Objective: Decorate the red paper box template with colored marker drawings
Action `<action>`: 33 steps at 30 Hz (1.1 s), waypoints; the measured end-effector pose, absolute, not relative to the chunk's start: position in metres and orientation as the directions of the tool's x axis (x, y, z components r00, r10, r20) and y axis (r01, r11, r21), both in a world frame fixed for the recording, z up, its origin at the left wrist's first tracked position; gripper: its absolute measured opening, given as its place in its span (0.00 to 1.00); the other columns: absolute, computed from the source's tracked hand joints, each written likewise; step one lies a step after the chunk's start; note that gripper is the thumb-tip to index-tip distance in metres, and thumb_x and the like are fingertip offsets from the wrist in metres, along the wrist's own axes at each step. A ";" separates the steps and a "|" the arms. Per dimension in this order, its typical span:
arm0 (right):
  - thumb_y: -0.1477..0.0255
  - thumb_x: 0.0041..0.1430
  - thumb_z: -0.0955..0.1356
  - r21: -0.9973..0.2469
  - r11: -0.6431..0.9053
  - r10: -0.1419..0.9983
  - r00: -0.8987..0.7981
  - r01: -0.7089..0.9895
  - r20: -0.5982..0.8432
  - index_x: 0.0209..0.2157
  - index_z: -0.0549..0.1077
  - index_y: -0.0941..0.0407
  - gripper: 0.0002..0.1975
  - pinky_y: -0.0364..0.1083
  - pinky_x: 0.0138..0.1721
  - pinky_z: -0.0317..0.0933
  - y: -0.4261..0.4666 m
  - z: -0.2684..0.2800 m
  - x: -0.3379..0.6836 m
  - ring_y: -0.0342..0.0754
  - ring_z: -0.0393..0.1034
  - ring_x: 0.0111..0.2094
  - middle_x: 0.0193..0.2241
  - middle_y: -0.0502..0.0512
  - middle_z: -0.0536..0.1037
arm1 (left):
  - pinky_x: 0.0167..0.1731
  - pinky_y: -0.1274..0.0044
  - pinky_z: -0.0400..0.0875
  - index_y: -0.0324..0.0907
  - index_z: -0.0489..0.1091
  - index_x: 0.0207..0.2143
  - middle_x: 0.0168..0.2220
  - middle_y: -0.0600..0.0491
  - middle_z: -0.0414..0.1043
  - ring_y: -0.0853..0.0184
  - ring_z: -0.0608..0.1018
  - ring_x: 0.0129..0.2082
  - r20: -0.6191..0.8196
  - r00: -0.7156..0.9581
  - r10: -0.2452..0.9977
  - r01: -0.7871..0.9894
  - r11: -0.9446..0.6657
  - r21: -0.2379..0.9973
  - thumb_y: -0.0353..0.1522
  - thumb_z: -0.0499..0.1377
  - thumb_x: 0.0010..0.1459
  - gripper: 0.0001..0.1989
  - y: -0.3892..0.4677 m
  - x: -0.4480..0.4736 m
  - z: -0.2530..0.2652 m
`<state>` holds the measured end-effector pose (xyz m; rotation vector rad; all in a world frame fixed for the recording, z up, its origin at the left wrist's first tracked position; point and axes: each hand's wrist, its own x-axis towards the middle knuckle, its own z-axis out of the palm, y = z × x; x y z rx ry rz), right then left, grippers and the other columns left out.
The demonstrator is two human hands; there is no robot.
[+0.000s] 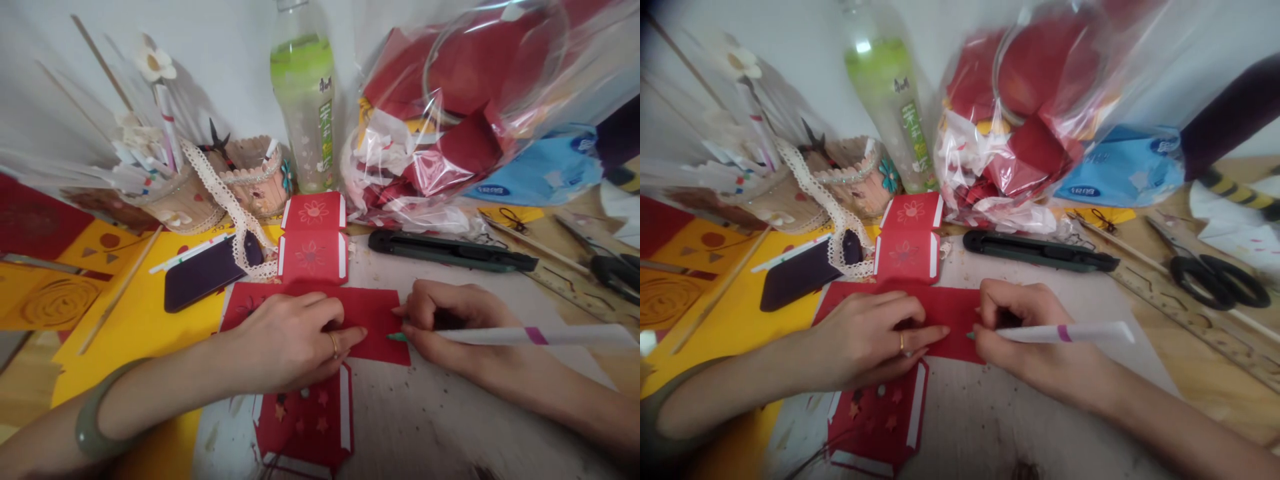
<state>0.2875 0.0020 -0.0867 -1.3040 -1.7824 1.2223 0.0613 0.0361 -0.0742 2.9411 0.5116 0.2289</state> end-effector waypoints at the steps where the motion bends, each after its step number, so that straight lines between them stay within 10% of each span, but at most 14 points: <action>1: 0.77 0.50 0.64 -0.919 0.096 0.941 -0.337 0.381 -0.041 0.18 0.55 0.53 0.13 0.41 0.20 0.49 0.002 -0.087 0.287 0.41 0.53 0.20 0.16 0.44 0.61 | 0.21 0.77 0.66 0.40 0.69 0.46 0.31 0.51 0.69 0.67 0.70 0.27 0.107 0.934 0.340 0.320 -0.932 0.169 0.32 0.48 0.63 0.14 0.036 0.061 -0.073; 10: 0.66 0.54 0.67 -0.938 0.043 0.998 -0.050 0.345 0.027 0.21 0.59 0.53 0.14 0.40 0.17 0.46 0.007 -0.083 0.288 0.40 0.52 0.19 0.18 0.44 0.61 | 0.26 0.75 0.70 0.38 0.69 0.46 0.33 0.51 0.70 0.67 0.71 0.29 0.133 0.932 0.336 0.304 -0.928 0.215 0.31 0.48 0.63 0.15 0.039 0.059 -0.075; 33: 0.73 0.56 0.64 -0.810 0.222 0.950 -0.309 0.544 0.052 0.20 0.58 0.53 0.13 0.39 0.17 0.52 0.003 -0.089 0.288 0.39 0.57 0.17 0.16 0.44 0.64 | 0.14 0.78 0.54 0.42 0.71 0.42 0.23 0.56 0.63 0.69 0.67 0.22 0.241 0.893 0.380 0.385 -0.922 0.025 0.29 0.51 0.59 0.12 0.036 0.072 -0.086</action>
